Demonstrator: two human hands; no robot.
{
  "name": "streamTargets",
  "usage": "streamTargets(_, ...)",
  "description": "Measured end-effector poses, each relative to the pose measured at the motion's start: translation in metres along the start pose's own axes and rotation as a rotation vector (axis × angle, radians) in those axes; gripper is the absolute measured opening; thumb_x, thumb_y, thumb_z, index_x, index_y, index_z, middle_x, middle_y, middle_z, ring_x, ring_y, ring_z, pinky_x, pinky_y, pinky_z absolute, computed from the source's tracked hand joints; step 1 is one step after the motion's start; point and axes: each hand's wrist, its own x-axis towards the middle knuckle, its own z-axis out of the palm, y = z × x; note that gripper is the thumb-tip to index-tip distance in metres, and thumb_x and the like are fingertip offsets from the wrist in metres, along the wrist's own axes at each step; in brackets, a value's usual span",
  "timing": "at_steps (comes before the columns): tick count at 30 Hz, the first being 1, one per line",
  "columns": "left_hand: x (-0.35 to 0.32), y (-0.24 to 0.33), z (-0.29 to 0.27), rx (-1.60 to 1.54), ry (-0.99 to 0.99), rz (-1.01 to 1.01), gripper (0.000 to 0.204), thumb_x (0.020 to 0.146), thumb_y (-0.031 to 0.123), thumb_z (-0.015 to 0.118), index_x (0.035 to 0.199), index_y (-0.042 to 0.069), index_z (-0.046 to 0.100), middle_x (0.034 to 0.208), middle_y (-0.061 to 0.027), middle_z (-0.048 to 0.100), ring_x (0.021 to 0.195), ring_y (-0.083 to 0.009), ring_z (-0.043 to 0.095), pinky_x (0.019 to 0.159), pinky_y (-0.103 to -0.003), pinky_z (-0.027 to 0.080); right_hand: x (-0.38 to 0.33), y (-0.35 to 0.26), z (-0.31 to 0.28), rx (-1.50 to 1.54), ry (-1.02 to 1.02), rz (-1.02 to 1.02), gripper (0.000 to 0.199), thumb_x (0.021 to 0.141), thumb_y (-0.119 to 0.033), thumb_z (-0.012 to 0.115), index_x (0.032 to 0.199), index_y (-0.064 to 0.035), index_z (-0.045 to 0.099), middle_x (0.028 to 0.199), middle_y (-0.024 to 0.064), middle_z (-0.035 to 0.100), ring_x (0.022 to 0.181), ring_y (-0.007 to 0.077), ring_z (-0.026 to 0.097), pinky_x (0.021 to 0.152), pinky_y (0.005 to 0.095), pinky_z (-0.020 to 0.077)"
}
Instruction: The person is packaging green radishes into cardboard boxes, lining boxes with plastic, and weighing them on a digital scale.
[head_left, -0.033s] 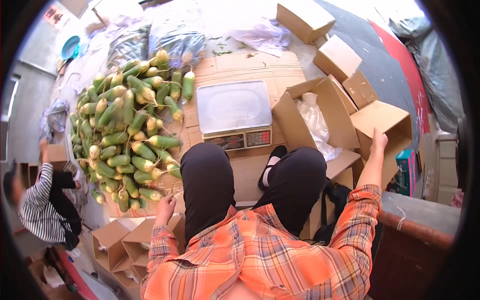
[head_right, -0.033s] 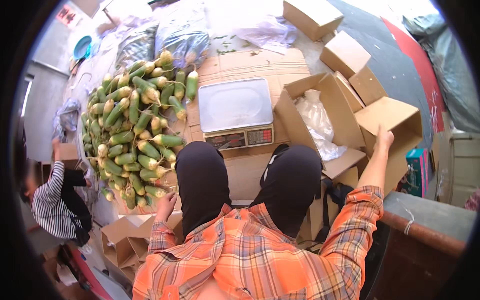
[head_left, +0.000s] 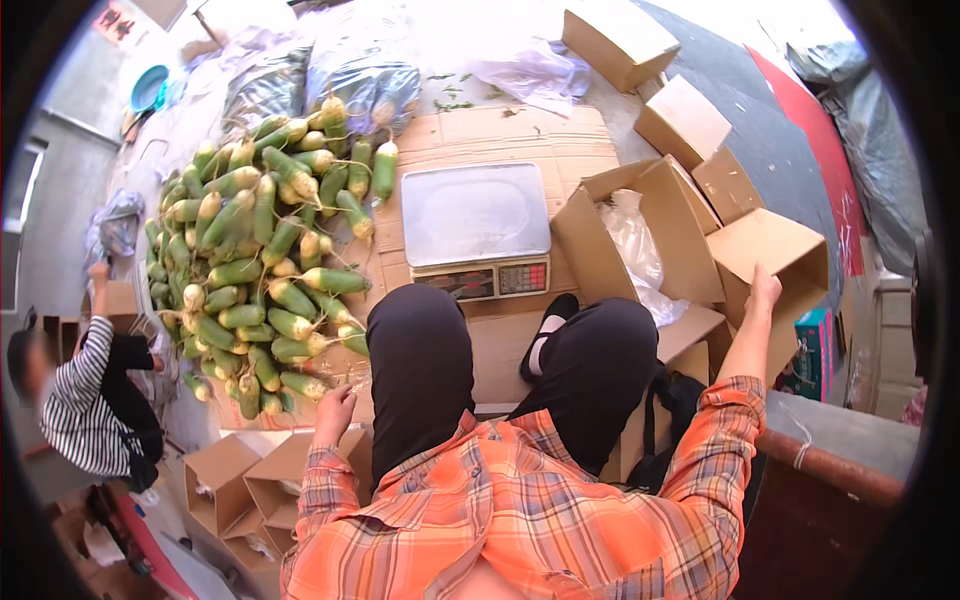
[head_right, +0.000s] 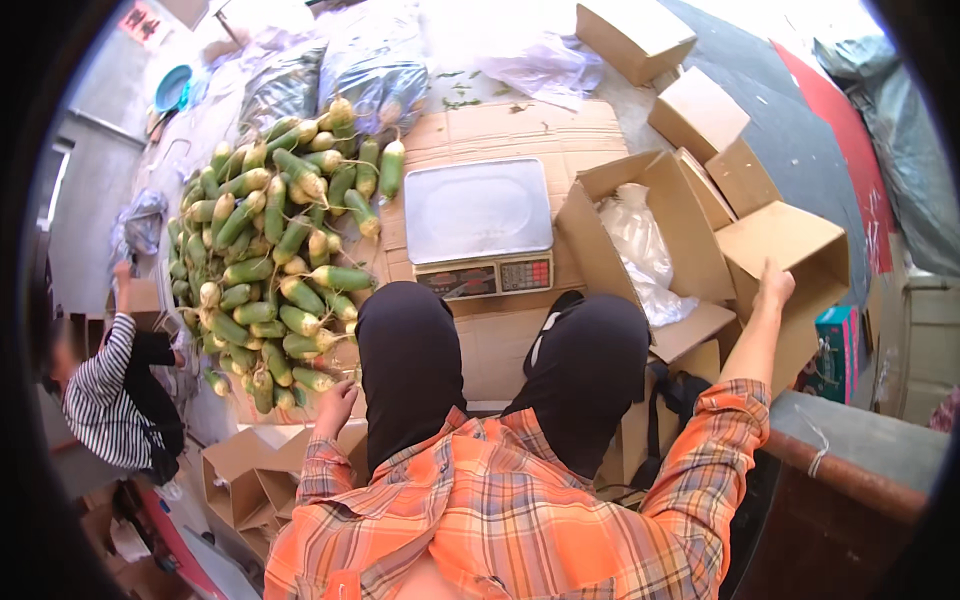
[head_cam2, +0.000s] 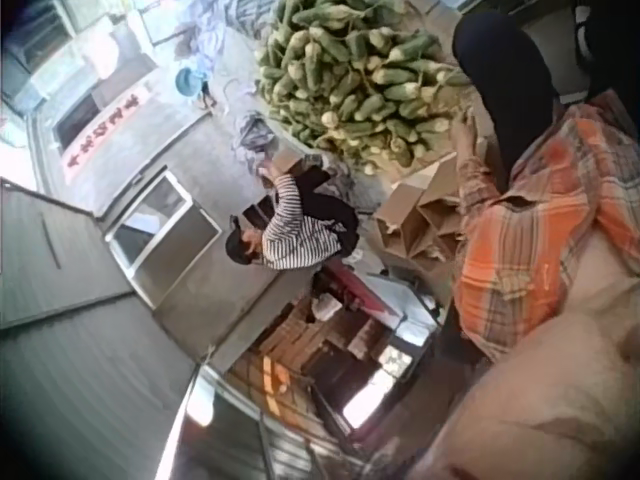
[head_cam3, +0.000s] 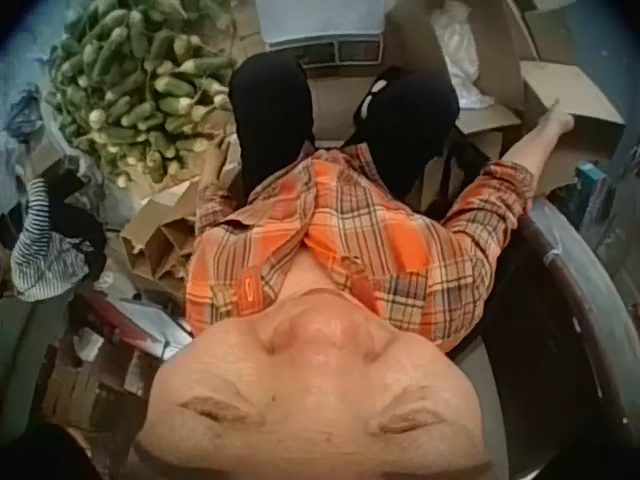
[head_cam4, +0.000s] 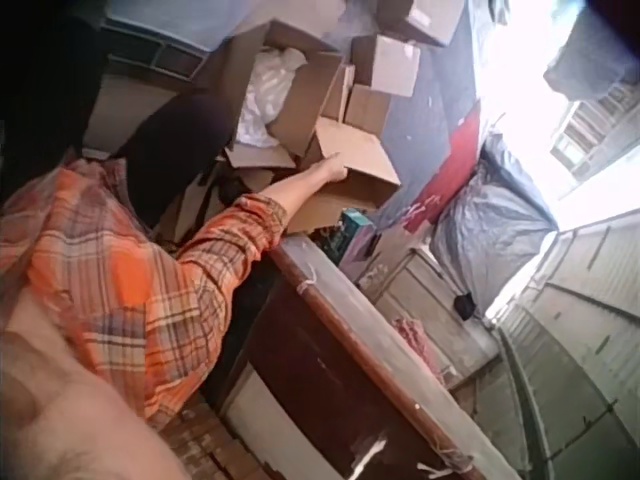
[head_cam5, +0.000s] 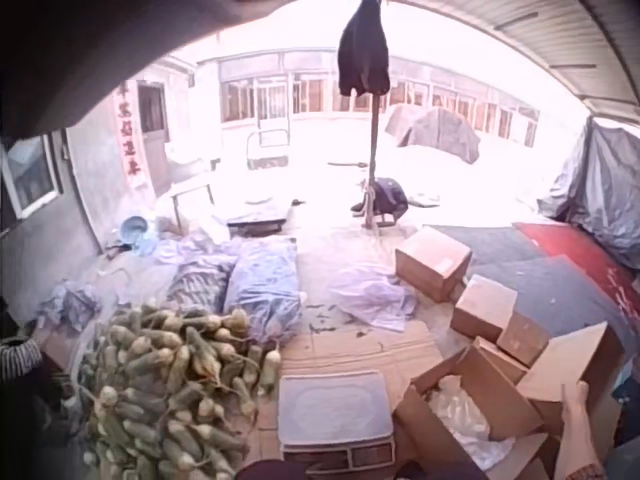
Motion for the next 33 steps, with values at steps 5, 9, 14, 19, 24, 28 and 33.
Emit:
streamTargets(5,0.002,-0.017,0.019,0.047,0.022,-0.033,0.032,0.083,0.032,0.057,0.108,0.013,0.065,0.103,-0.0141,0.064,0.093,-0.0288,0.061,0.081,-0.037,0.047,-0.010,-0.036,-0.014,0.220,0.048,-0.076,0.034,0.082,-0.011,0.061,0.106,0.0132,0.058,0.104,0.0153,0.063,0.088,0.0211,0.061,0.078,0.0324,0.0482)
streamTargets(9,-0.001,0.030,0.009,0.001,0.012,0.010,0.030,0.082,0.026,0.058,0.105,0.007,0.065,0.097,-0.0170,0.064,0.091,-0.0322,0.062,0.080,-0.038,0.048,-0.063,-0.123,-0.031,0.157,-0.005,-0.403,0.034,0.086,-0.012,0.060,0.113,0.0082,0.057,0.110,0.0111,0.062,0.093,0.0162,0.058,0.084,0.0289,0.0448)
streamTargets(14,0.023,0.026,0.024,-0.149,0.081,0.156,0.028,0.084,0.022,0.057,0.103,0.003,0.064,0.096,-0.0198,0.064,0.090,-0.0334,0.062,0.080,-0.038,0.048,-0.158,-0.223,-0.027,0.163,-0.302,-0.626,0.033,0.087,-0.016,0.062,0.111,0.0068,0.059,0.103,0.0071,0.064,0.091,0.0115,0.057,0.083,0.0257,0.0439)
streamTargets(19,0.032,0.038,0.014,-0.239,0.162,0.086,0.025,0.084,0.018,0.058,0.102,0.002,0.065,0.095,-0.0179,0.065,0.088,-0.0286,0.064,0.078,-0.034,0.049,-0.261,-0.257,0.058,0.055,-0.825,-0.739,0.027,0.085,-0.017,0.062,0.103,0.0029,0.063,0.088,0.0065,0.066,0.078,0.0092,0.058,0.071,0.0254,0.0463)
streamTargets(24,0.058,0.043,0.012,-0.417,0.245,0.147,0.026,0.084,0.019,0.059,0.103,0.001,0.065,0.092,-0.0167,0.067,0.084,-0.0228,0.065,0.076,-0.031,0.049,-0.306,-0.217,0.157,-0.297,-1.049,-0.990,0.030,0.079,-0.023,0.065,0.104,-0.0059,0.063,0.092,0.0157,0.065,0.085,0.0310,0.061,0.076,0.0377,0.0471)
streamTargets(28,0.062,0.034,0.015,-0.454,0.257,0.121,0.026,0.085,0.018,0.059,0.104,0.001,0.065,0.089,-0.0139,0.068,0.080,-0.0184,0.064,0.074,-0.029,0.048,-0.322,-0.194,0.189,-0.594,-1.136,-1.192,0.029,0.078,-0.025,0.065,0.101,-0.0084,0.064,0.094,0.0128,0.065,0.093,0.0312,0.060,0.081,0.0411,0.0460)
streamTargets(33,0.068,0.031,0.004,-0.587,0.270,0.145,0.022,0.086,0.012,0.059,0.102,-0.001,0.065,0.090,-0.0082,0.067,0.084,-0.0131,0.061,0.078,-0.026,0.048,-0.316,-0.161,0.209,-0.696,-1.139,-1.369,0.023,0.077,-0.021,0.064,0.097,-0.0111,0.064,0.094,0.0089,0.065,0.100,0.0273,0.056,0.086,0.0390,0.0428)
